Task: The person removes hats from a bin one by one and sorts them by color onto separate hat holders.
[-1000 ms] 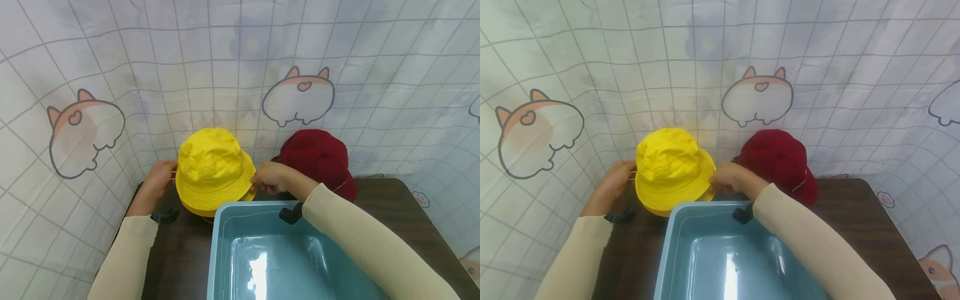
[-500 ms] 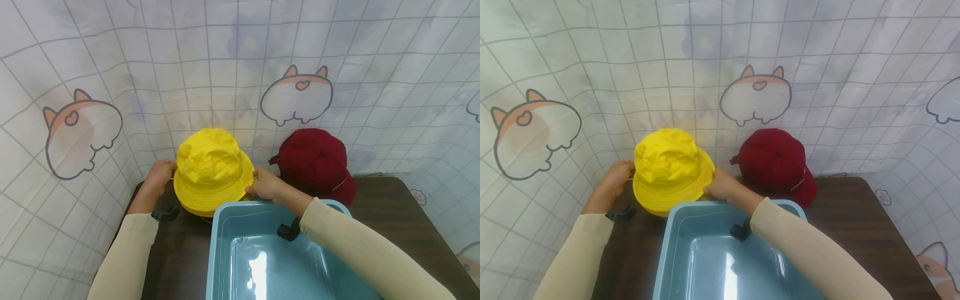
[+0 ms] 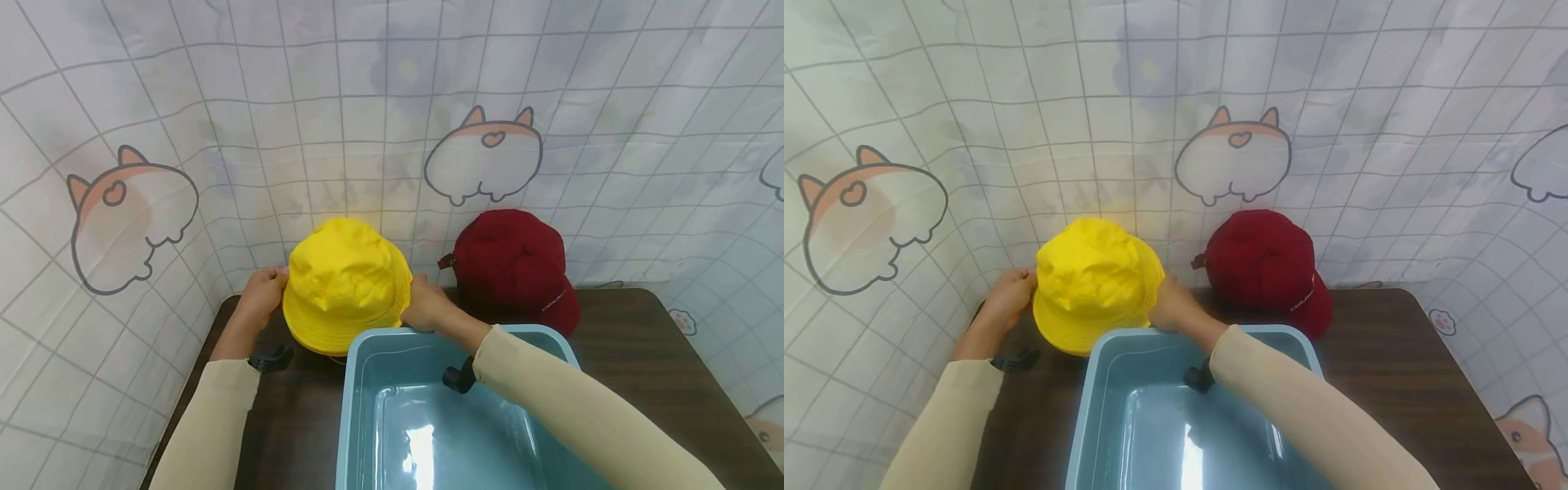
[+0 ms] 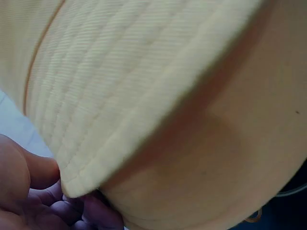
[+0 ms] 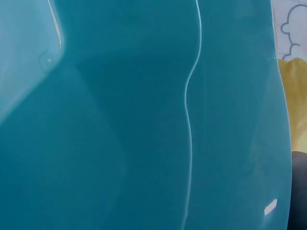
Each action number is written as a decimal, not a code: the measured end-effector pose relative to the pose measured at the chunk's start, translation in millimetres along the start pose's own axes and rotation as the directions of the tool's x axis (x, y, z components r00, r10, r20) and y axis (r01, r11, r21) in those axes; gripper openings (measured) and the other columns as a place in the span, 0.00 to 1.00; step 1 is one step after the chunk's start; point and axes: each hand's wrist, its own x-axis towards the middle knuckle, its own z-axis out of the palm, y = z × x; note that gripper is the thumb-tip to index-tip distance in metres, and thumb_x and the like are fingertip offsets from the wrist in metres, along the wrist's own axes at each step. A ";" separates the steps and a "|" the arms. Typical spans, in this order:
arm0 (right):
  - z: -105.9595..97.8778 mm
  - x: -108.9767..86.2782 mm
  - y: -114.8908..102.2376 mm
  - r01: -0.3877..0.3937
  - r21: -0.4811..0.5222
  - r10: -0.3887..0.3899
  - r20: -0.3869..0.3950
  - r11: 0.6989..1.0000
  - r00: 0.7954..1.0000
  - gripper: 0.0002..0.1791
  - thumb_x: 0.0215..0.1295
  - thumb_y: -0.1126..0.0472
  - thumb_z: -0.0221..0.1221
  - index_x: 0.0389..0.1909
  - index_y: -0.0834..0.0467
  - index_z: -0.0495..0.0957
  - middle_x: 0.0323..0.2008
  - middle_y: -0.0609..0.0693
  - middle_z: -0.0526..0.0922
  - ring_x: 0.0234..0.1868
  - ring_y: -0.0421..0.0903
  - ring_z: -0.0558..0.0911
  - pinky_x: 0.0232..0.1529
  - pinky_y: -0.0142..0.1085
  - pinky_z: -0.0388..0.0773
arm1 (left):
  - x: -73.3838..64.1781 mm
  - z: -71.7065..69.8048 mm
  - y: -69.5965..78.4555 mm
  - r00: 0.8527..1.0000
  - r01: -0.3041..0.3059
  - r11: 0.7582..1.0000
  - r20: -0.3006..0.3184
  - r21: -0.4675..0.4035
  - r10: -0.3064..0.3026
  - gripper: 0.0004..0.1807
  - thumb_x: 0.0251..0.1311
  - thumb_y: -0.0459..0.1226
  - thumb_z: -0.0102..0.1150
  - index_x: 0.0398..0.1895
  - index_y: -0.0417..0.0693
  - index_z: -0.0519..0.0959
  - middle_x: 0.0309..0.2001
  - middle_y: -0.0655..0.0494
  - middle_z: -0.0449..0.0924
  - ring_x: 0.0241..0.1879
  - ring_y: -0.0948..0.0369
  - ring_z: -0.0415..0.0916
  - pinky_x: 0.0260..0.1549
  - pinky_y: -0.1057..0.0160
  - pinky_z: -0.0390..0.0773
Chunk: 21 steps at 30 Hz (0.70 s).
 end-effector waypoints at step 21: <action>-21.9 -10.1 -7.5 0.016 0.020 -0.017 0.015 1.000 1.000 0.44 0.66 0.58 0.66 0.75 0.59 0.51 0.46 0.60 0.80 0.39 0.52 0.78 0.45 0.43 0.79 | -17.7 5.5 0.7 0.992 -0.003 0.999 -0.128 0.047 0.009 0.29 0.80 0.51 0.39 0.71 0.39 0.67 0.64 0.39 0.71 0.55 0.47 0.74 0.50 0.54 0.78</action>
